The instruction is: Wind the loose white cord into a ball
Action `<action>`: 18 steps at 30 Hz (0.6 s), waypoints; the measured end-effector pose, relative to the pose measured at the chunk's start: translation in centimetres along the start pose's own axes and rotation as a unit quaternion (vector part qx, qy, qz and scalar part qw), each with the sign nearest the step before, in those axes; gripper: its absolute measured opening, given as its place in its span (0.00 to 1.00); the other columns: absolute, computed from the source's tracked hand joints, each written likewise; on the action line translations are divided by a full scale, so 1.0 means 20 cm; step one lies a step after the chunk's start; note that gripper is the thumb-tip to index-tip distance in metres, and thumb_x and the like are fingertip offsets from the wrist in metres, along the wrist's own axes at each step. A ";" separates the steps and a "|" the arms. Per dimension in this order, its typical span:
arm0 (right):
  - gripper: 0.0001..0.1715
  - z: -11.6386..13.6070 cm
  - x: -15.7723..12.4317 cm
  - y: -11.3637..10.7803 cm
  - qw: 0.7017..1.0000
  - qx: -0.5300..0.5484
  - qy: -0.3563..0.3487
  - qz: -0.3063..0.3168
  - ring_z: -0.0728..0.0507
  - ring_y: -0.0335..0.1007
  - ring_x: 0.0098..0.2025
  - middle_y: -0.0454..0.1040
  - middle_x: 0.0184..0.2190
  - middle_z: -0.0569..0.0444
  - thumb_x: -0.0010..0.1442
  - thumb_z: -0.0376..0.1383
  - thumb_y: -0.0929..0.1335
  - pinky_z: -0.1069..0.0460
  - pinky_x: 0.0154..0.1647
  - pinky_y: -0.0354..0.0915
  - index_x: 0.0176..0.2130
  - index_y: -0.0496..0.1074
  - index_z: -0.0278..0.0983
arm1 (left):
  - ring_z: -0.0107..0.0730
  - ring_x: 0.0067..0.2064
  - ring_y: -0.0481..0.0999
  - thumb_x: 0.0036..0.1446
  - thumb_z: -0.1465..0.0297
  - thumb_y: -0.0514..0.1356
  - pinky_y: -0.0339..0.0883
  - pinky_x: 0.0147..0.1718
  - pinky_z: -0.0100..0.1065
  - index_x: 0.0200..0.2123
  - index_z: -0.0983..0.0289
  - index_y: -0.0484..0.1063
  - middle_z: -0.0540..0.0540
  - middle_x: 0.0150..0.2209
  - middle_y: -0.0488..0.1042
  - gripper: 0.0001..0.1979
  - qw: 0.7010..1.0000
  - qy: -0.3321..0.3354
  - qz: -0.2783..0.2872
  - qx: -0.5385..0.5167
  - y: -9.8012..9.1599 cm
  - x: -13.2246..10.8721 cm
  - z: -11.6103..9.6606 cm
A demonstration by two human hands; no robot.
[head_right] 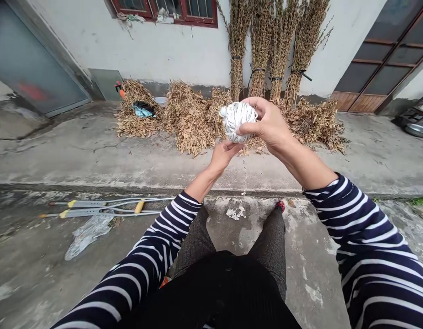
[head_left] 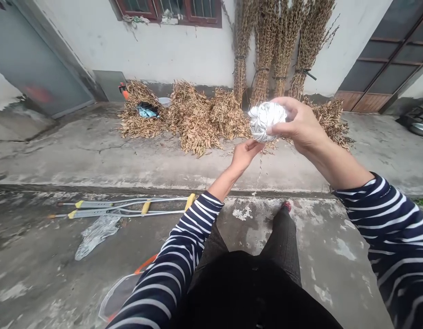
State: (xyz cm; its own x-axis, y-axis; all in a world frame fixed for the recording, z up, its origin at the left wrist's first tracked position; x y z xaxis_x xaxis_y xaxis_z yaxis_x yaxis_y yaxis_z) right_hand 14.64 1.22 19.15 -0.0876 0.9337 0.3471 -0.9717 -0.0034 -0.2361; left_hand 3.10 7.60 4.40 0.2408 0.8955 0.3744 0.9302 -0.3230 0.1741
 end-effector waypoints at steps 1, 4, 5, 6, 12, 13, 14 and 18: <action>0.34 0.01 0.00 0.00 1.000 -0.001 -0.001 0.003 0.35 0.74 0.48 0.77 0.44 0.52 0.36 0.27 0.77 0.40 0.45 0.75 0.44 0.73 0.42 | 0.39 0.45 0.82 0.58 0.62 0.70 0.71 0.53 0.38 0.37 0.68 0.83 0.58 0.39 0.85 0.13 1.000 0.005 -0.005 0.009 0.02 0.00 0.00; 0.32 0.02 0.00 0.01 1.000 0.001 -0.007 0.004 0.37 0.73 0.47 0.77 0.44 0.52 0.38 0.28 0.78 0.39 0.46 0.74 0.45 0.73 0.41 | 0.38 0.45 0.82 0.60 0.59 0.68 0.69 0.55 0.37 0.30 0.67 0.83 0.57 0.36 0.84 0.16 0.999 0.018 -0.008 0.031 0.05 -0.04 0.01; 0.32 0.03 0.00 0.01 1.000 0.003 -0.009 0.001 0.37 0.73 0.46 0.78 0.43 0.52 0.39 0.28 0.78 0.39 0.47 0.74 0.45 0.73 0.41 | 0.39 0.47 0.82 0.61 0.58 0.67 0.69 0.56 0.37 0.30 0.66 0.83 0.57 0.36 0.85 0.16 0.999 0.014 -0.008 0.028 0.06 -0.05 0.03; 0.32 0.03 0.01 0.00 1.000 0.004 -0.010 -0.003 0.38 0.73 0.46 0.78 0.43 0.52 0.39 0.28 0.78 0.39 0.47 0.73 0.45 0.73 0.41 | 0.39 0.48 0.82 0.61 0.58 0.67 0.68 0.57 0.38 0.31 0.66 0.83 0.58 0.37 0.85 0.16 1.000 0.003 -0.007 0.023 0.06 -0.08 0.06; 0.32 0.01 0.02 -0.06 0.999 0.006 -0.008 -0.039 0.38 0.73 0.42 0.79 0.42 0.52 0.36 0.28 0.78 0.41 0.40 0.72 0.43 0.74 0.43 | 0.38 0.44 0.82 0.62 0.63 0.64 0.69 0.55 0.38 0.34 0.66 0.83 0.57 0.38 0.85 0.12 0.985 -0.138 0.029 0.097 -0.02 -0.35 0.40; 0.31 0.02 0.01 -0.07 0.999 0.008 -0.011 -0.043 0.38 0.73 0.42 0.79 0.41 0.52 0.36 0.28 0.77 0.41 0.38 0.71 0.43 0.74 0.43 | 0.38 0.43 0.81 0.62 0.64 0.64 0.69 0.53 0.37 0.33 0.66 0.82 0.57 0.37 0.85 0.12 0.979 -0.164 0.034 0.119 -0.06 -0.42 0.46; 0.31 0.03 0.01 -0.07 0.999 0.014 -0.014 -0.045 0.38 0.72 0.41 0.79 0.41 0.53 0.36 0.28 0.77 0.42 0.37 0.70 0.42 0.74 0.44 | 0.38 0.42 0.81 0.62 0.65 0.64 0.70 0.52 0.37 0.32 0.65 0.82 0.56 0.36 0.85 0.11 0.972 -0.185 0.039 0.140 -0.11 -0.48 0.52; 0.30 0.08 -0.02 -0.07 0.996 0.055 -0.018 -0.066 0.42 0.70 0.39 0.78 0.39 0.54 0.33 0.26 0.76 0.47 0.32 0.66 0.40 0.75 0.43 | 0.33 0.31 0.75 0.58 0.71 0.67 0.71 0.40 0.35 0.26 0.65 0.80 0.52 0.25 0.79 0.08 0.940 -0.235 0.022 0.247 -0.44 -0.59 0.58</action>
State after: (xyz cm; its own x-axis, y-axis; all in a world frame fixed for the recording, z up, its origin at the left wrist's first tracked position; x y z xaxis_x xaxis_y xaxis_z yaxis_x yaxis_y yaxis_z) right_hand 15.75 0.31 20.85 0.0368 0.9151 0.4015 -0.9932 0.0779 -0.0864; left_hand -4.66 3.53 -12.14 0.2689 0.9587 -0.0930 0.9038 -0.2845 -0.3196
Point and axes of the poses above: each hand's wrist, its own x-axis towards the middle knuckle, its own y-axis out of the palm, z = x × y, the point moved 7 cm from there along x, towards the middle knuckle
